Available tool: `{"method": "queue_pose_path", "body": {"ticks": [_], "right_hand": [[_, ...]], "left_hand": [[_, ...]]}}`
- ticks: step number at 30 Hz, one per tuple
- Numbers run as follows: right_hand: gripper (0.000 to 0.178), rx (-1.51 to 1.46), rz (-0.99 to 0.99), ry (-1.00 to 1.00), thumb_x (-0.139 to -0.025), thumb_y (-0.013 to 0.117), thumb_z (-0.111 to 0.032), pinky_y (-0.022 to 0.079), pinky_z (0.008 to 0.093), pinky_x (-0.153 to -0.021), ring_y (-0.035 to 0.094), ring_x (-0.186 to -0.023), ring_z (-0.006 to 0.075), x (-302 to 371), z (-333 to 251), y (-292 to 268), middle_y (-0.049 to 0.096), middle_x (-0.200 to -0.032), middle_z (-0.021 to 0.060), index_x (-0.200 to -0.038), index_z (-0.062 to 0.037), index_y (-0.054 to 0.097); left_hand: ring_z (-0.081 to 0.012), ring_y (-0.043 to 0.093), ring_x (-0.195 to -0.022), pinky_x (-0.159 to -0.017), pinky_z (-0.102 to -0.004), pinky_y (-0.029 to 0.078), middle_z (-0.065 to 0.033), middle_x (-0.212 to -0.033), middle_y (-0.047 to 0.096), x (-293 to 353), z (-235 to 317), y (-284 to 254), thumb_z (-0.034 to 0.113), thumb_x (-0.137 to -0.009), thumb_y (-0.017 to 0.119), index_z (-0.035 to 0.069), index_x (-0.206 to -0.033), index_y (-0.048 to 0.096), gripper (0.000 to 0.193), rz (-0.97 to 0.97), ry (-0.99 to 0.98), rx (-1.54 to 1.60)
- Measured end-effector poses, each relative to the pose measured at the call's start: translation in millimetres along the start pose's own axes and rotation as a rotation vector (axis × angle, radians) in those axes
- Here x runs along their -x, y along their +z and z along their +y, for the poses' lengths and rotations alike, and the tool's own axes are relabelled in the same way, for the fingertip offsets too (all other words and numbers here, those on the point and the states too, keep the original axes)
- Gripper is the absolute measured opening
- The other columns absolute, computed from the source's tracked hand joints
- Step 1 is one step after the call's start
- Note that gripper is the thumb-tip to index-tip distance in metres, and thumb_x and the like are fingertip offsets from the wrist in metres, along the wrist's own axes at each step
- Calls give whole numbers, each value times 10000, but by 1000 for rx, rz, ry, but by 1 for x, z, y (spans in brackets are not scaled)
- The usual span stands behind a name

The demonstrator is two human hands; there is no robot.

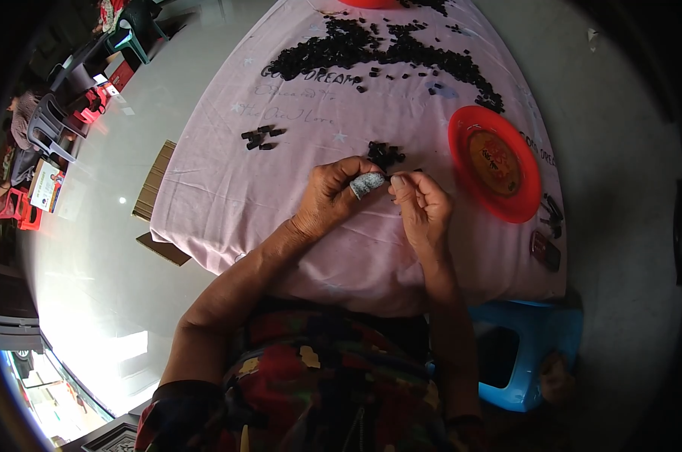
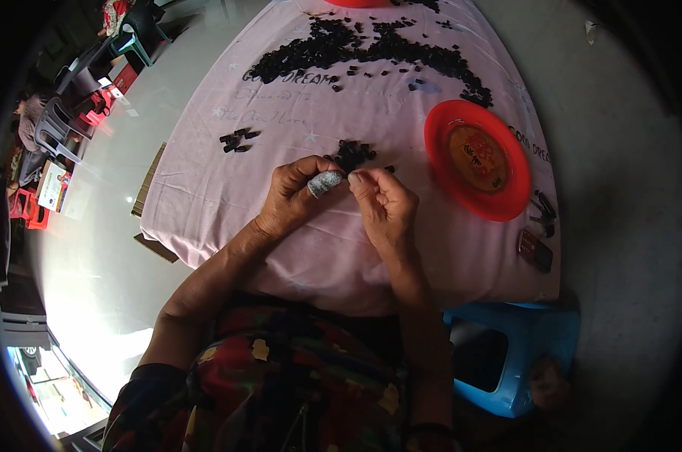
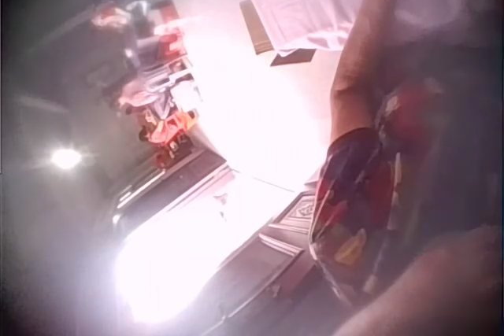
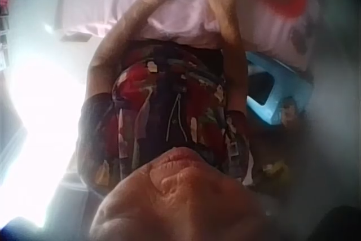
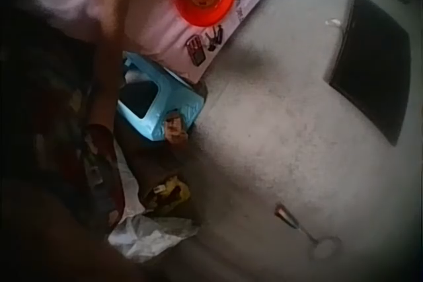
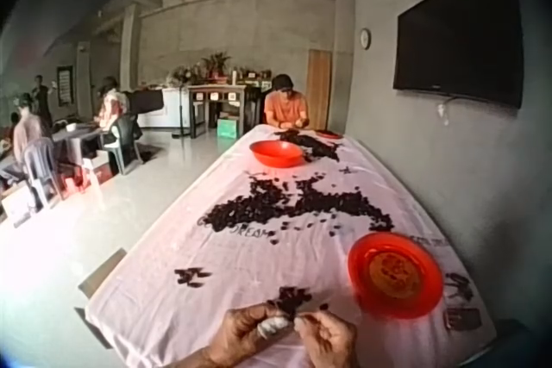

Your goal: The person assembles small black components together by hand at a table.

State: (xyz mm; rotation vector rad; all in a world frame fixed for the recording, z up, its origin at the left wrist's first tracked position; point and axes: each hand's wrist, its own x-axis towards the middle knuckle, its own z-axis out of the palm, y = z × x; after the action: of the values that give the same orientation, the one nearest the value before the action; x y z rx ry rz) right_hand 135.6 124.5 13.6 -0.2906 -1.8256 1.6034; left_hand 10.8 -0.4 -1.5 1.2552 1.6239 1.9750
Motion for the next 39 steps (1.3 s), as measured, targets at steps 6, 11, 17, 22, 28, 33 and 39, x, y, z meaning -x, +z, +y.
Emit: {"method": "queue_pose_path", "body": {"ticks": [6, 11, 17, 22, 28, 33, 39], "right_hand": [[181, 47, -28, 22, -963, 671, -156, 462, 199, -647, 560, -698, 51, 0, -2, 0, 663, -794, 17, -996, 21, 686], [174, 105, -55, 7, -951, 679, -104, 479, 195, -661, 580, -751, 49, 0, -1, -1, 653, -813, 26, -1011, 58, 677], [181, 66, -28, -56, -954, 668, -91, 477, 199, -647, 578, -760, 53, 0, 11, 0, 652, -853, 39, -1062, 55, 666], [187, 87, -64, 6, -980, 633, -112, 481, 202, -710, 591, -792, 52, -1, -2, -4, 661, -881, 28, -1090, 38, 650], [194, 81, -51, -1, -984, 635, -153, 473, 199, -696, 582, -778, 48, -1, -6, -4, 646, -856, 19, -1058, 26, 651], [186, 111, -88, 18, -986, 629, -136, 462, 192, -703, 567, -781, 47, 1, -1, -7, 641, -870, 18, -1062, 33, 644], [176, 177, -148, 6, -991, 617, -109, 458, 185, -717, 565, -804, 43, 1, 0, -6, 644, -880, 22, -1082, 40, 636]], "left_hand": [[-87, 615, -814, -751, -251, 503, -43, -875, 703, 2, 0, -1, 95, -932, 679, -3, -978, 675, 109, -16, -47, 45], [-67, 594, -901, -832, -228, 487, -14, -966, 669, 2, 3, -4, 62, -963, 632, 0, -1005, 660, 80, -79, -107, 67], [-72, 599, -921, -851, -240, 498, -14, -983, 669, 0, 5, -4, 87, -967, 618, -3, -1010, 660, 108, -62, -207, 228], [-63, 589, -868, -803, -227, 493, -6, -925, 663, -1, 10, -3, 76, -963, 621, 1, -989, 666, 91, -33, -236, 278], [-48, 580, -812, -751, -212, 484, 3, -871, 665, -1, 7, -4, 75, -967, 627, 0, -968, 671, 87, -15, -239, 340], [-84, 596, -889, -828, -241, 481, -12, -948, 659, 0, 9, -7, 46, -957, 585, 8, -995, 656, 89, -58, -278, 354], [-82, 597, -893, -831, -242, 483, -12, -950, 664, -1, 8, -8, 62, -964, 613, 5, -974, 667, 79, -122, -216, 215]]}}
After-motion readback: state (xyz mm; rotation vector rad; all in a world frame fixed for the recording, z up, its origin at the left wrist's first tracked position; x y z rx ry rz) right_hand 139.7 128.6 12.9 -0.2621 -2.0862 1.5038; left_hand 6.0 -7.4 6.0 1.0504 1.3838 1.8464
